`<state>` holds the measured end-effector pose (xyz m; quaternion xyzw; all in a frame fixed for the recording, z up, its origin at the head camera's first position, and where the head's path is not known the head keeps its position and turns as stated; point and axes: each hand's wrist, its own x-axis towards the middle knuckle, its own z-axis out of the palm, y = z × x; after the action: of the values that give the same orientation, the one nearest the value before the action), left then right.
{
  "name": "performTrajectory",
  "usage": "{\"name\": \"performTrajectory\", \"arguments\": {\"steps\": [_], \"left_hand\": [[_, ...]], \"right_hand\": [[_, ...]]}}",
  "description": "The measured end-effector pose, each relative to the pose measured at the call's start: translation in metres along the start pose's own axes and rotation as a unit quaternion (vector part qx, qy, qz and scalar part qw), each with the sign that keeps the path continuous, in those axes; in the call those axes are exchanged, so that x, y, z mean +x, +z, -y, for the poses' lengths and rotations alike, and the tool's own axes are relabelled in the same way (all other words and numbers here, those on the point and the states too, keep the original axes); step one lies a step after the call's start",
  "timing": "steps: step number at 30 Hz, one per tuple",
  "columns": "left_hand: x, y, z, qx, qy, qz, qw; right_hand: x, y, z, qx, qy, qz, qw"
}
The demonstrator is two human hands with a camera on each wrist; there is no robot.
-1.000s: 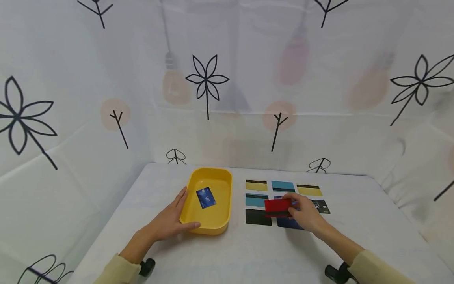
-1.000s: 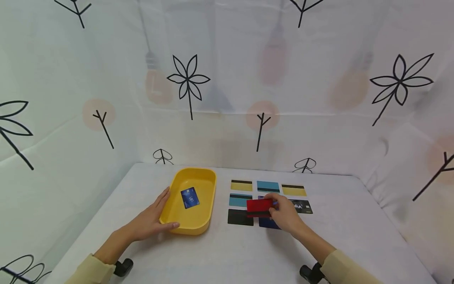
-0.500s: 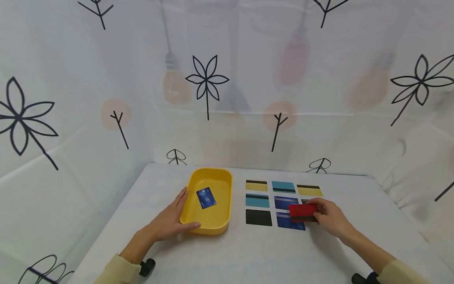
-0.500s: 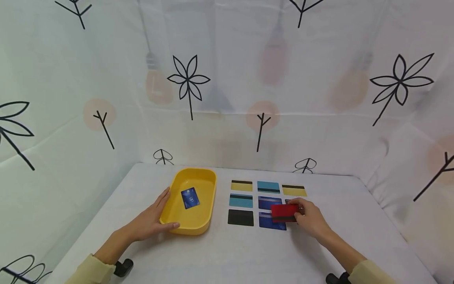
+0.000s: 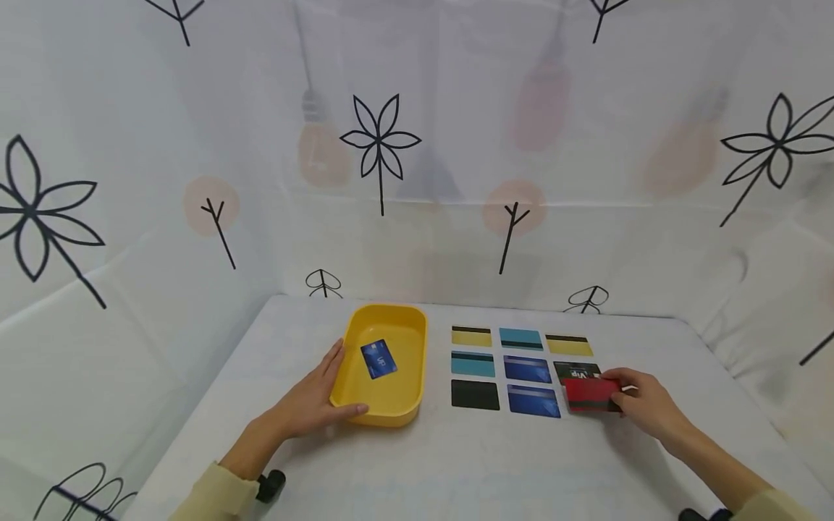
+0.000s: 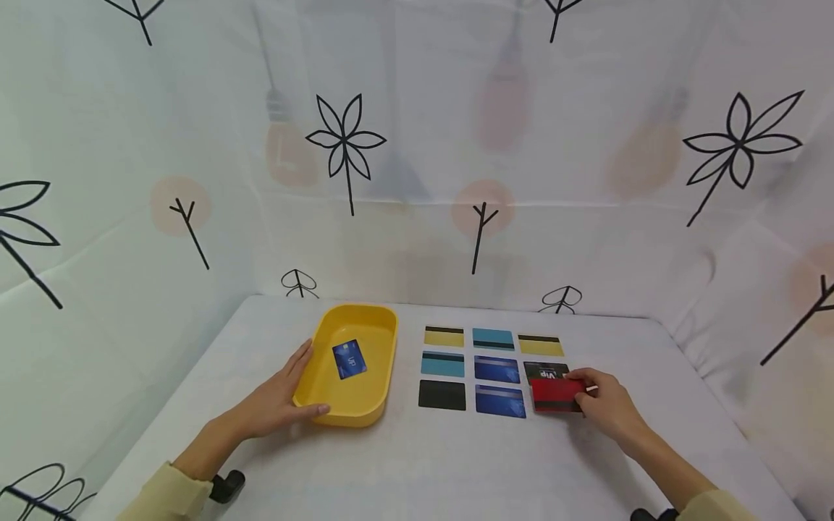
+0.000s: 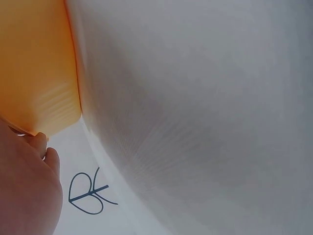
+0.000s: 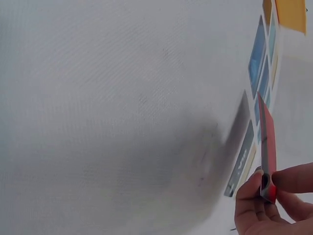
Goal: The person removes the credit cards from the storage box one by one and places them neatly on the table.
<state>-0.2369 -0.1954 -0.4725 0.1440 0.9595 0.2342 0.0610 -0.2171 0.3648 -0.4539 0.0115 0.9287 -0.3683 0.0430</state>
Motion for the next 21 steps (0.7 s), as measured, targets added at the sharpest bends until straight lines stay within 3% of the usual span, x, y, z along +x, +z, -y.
{"name": "performTrajectory", "arguments": {"steps": [7,14,21], "left_hand": [[0.001,0.0,-0.001,-0.004,-0.001,0.002,1.0],[0.002,0.0,0.0,-0.005,-0.002,-0.003,1.0],[0.002,0.001,0.0,-0.007,-0.005,-0.003,1.0]], "right_hand": [[0.002,0.002,-0.006,0.008,0.009,0.017,0.9998],[0.007,0.008,-0.01,-0.055,0.013,0.01,0.9984],[0.007,0.011,-0.01,-0.077,0.023,0.02,0.9966]]}}
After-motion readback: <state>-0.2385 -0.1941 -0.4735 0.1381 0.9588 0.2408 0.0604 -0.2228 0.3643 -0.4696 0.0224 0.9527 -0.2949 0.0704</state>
